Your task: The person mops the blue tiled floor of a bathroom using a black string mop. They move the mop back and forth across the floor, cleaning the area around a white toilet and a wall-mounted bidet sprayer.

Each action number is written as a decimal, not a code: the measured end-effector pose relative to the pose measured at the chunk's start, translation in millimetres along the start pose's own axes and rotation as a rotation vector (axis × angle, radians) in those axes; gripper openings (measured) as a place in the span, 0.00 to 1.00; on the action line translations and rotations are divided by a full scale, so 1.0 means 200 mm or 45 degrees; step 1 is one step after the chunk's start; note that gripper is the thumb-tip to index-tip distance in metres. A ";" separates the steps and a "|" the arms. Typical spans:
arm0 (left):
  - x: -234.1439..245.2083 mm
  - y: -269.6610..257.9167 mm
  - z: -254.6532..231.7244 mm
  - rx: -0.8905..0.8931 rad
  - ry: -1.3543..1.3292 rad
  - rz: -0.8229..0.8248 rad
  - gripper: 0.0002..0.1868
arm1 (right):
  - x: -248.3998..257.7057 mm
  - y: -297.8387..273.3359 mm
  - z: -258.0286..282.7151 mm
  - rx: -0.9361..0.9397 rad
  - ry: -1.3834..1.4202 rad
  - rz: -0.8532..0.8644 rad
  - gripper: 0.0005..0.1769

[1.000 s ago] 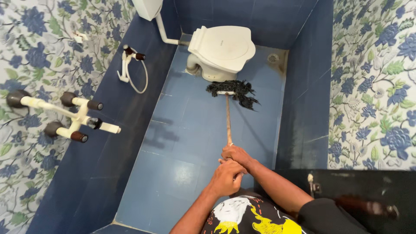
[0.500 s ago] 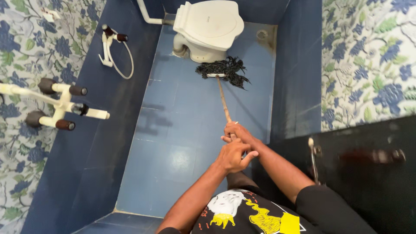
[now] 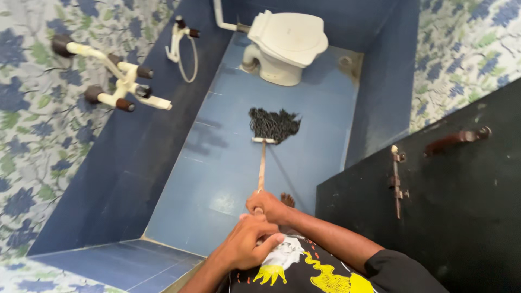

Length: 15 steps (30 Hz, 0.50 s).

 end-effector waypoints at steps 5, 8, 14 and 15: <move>0.05 -0.15 -0.02 -0.054 -0.302 -0.126 0.09 | -0.07 0.08 0.13 0.060 -0.189 0.210 0.26; 0.05 -0.15 0.01 -0.070 -0.435 -0.192 0.10 | -0.07 0.12 0.12 0.126 -0.219 0.200 0.28; 0.08 0.02 0.11 0.061 -0.438 -0.226 0.12 | 0.05 0.22 -0.02 0.095 -0.302 0.161 0.26; 0.07 0.07 0.12 0.047 -0.454 -0.228 0.12 | 0.09 0.22 -0.05 0.098 -0.343 0.144 0.25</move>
Point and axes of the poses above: each hand's wrist, its own y-axis towards the middle knuckle, its own x-axis out of the back of the hand, z = x × y, the point moved 1 cm from there along y, towards the middle knuckle, and after that the axes turned 11 degrees about y, right-handed, at the moved point
